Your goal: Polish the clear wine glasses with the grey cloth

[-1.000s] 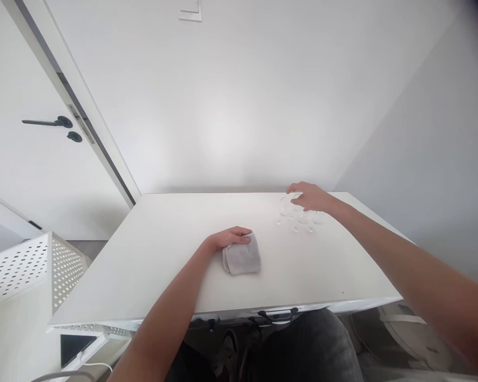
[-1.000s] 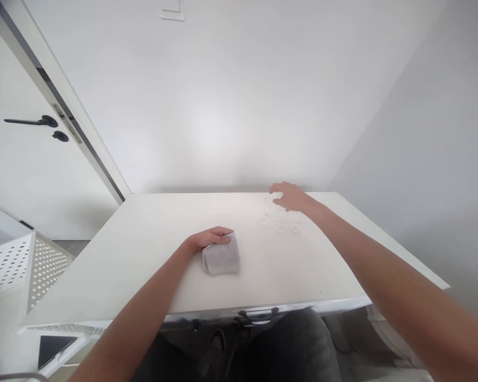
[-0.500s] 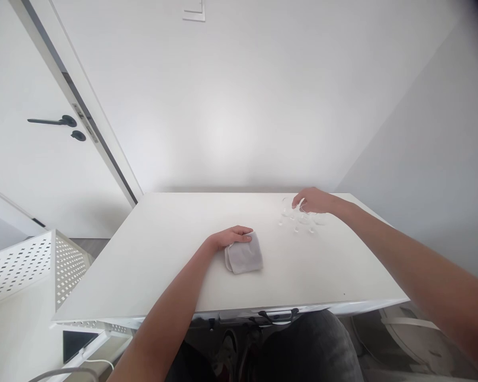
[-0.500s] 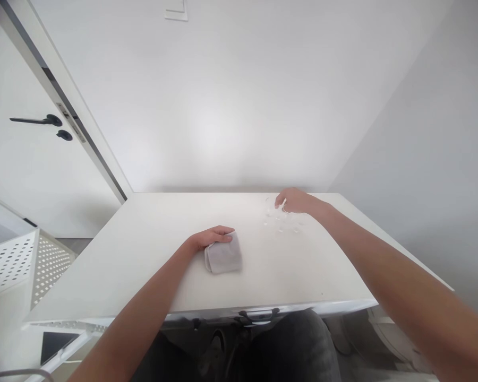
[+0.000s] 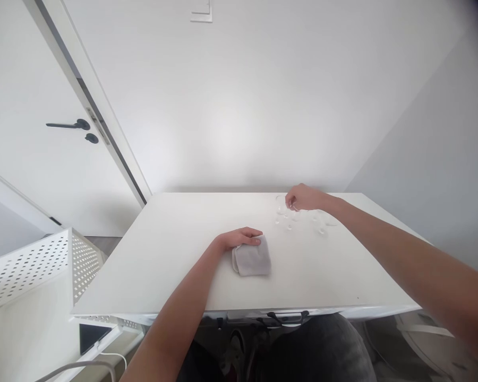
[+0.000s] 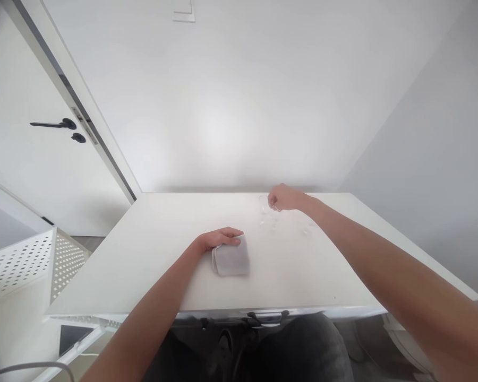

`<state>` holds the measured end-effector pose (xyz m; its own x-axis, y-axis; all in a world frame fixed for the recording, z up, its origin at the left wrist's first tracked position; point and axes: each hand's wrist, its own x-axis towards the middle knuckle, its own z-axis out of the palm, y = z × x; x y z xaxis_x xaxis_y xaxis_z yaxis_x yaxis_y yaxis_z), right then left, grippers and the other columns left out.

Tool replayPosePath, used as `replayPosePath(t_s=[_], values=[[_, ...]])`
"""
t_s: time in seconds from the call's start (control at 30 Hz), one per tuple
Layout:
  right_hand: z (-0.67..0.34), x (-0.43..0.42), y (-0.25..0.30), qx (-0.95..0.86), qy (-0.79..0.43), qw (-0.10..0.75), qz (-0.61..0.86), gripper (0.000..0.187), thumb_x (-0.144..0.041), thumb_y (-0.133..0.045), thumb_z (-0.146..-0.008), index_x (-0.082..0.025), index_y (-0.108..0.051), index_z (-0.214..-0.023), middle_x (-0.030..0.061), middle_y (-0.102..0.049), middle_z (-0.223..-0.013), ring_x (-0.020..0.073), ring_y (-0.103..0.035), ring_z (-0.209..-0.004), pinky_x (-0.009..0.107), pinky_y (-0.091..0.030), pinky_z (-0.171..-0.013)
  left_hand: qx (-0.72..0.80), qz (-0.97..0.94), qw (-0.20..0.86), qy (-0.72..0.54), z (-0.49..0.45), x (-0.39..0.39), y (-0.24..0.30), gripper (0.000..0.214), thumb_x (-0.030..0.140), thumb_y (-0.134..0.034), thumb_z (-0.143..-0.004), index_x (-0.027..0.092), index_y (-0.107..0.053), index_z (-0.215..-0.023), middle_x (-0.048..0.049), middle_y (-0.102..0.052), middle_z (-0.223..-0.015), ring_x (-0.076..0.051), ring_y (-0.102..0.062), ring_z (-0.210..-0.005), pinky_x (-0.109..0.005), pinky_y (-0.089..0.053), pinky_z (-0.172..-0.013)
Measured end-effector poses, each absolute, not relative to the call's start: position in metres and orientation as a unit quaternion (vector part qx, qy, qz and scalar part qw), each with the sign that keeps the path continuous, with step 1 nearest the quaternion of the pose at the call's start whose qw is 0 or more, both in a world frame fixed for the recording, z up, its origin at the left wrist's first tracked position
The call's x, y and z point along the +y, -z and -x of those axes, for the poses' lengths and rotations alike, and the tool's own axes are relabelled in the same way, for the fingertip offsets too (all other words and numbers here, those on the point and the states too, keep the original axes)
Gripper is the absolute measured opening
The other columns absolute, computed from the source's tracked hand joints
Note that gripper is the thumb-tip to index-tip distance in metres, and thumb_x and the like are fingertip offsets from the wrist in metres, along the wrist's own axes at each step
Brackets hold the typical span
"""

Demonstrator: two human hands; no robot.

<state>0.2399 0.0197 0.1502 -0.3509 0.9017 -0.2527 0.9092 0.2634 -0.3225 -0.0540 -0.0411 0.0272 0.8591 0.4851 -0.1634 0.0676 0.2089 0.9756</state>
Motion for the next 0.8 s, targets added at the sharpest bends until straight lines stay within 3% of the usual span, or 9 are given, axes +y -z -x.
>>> replayPosePath(t_s=[0.23,0.4,0.8], values=[[-0.138,0.037,-0.155,0.855,0.154,0.015,-0.495,0.024,-0.006,-0.061,-0.061,-0.016,-0.076,-0.077,0.0046,-0.076,-0.075,0.0197,-0.071,-0.072,0.024,-0.05,-0.06,0.129,-0.648,0.749,-0.032,0.054,-0.041,-0.027,0.04,0.047,-0.078,-0.08,0.016,-0.075,-0.105,-0.0093,-0.074,-0.102,-0.022,-0.07,-0.088,-0.031,-0.054,-0.076],[-0.044,0.038,-0.158,0.894,0.139,0.028,-0.424,0.031,0.0,-0.062,-0.062,-0.014,-0.079,-0.084,0.0071,-0.079,-0.082,0.0183,-0.071,-0.071,0.023,-0.05,-0.062,0.122,-0.645,0.753,-0.032,0.054,-0.039,-0.025,0.04,0.047,-0.081,-0.078,0.016,-0.075,-0.102,-0.0085,-0.074,-0.1,-0.023,-0.071,-0.088,-0.032,-0.055,-0.077],[0.094,0.021,-0.173,0.928,0.117,0.072,-0.346,0.03,0.004,-0.066,-0.066,-0.011,-0.077,-0.09,0.0106,-0.079,-0.094,0.0183,-0.071,-0.067,0.026,-0.053,-0.061,0.266,-0.681,0.67,-0.127,0.053,-0.027,0.006,0.036,0.035,-0.087,-0.071,0.023,-0.078,-0.103,-0.0067,-0.075,-0.11,-0.03,-0.064,-0.116,-0.046,-0.047,-0.107]])
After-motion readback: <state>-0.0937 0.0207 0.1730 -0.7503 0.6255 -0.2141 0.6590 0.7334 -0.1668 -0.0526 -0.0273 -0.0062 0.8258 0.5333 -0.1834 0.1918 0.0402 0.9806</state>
